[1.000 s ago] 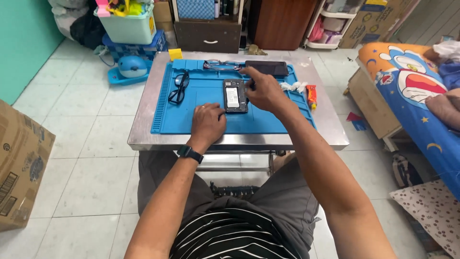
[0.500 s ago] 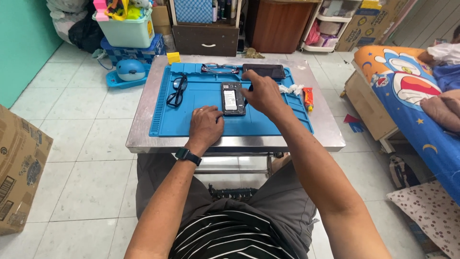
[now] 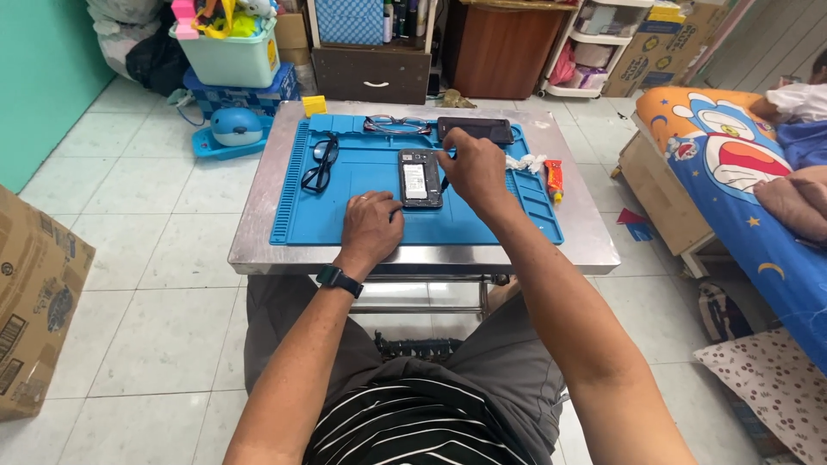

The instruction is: Disassembling a Samsung smartphone by removing internal screws and prying the plastic frame away from the body.

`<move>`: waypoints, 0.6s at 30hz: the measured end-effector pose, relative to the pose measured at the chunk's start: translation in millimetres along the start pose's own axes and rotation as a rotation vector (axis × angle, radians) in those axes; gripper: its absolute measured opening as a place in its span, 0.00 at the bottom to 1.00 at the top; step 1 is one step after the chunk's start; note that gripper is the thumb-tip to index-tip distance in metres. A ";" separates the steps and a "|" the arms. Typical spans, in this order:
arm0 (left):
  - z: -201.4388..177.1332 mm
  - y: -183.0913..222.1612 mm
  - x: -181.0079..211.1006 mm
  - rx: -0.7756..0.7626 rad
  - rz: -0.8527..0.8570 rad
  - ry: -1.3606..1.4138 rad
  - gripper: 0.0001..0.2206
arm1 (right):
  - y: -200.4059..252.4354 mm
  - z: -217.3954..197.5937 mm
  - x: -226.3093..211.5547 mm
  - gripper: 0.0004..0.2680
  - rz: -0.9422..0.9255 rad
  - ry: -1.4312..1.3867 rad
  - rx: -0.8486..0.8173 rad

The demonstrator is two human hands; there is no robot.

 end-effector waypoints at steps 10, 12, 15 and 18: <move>-0.2 -1.3 -0.6 0.002 -0.010 -0.026 0.12 | 7.2 1.6 -26.8 0.17 -0.047 -0.159 -0.175; -1.8 -0.6 0.2 -0.013 -0.020 -0.015 0.13 | 2.8 5.8 -21.3 0.12 -0.039 -0.042 -0.082; -4.8 -0.2 2.0 -0.006 -0.017 -0.024 0.12 | 3.9 5.7 -24.8 0.14 -0.016 -0.051 -0.095; -1.6 0.4 0.7 0.012 -0.017 -0.022 0.12 | 9.4 -3.2 -44.0 0.18 -0.053 -0.123 -0.124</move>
Point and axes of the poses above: each hand's wrist, its own y-axis away from the middle knuckle, its own z-axis out of the palm, x = y × z, the point moved 10 cm from there along -y, towards the middle knuckle, and after that the axes turned 3 degrees about z, right-handed, at the moved point
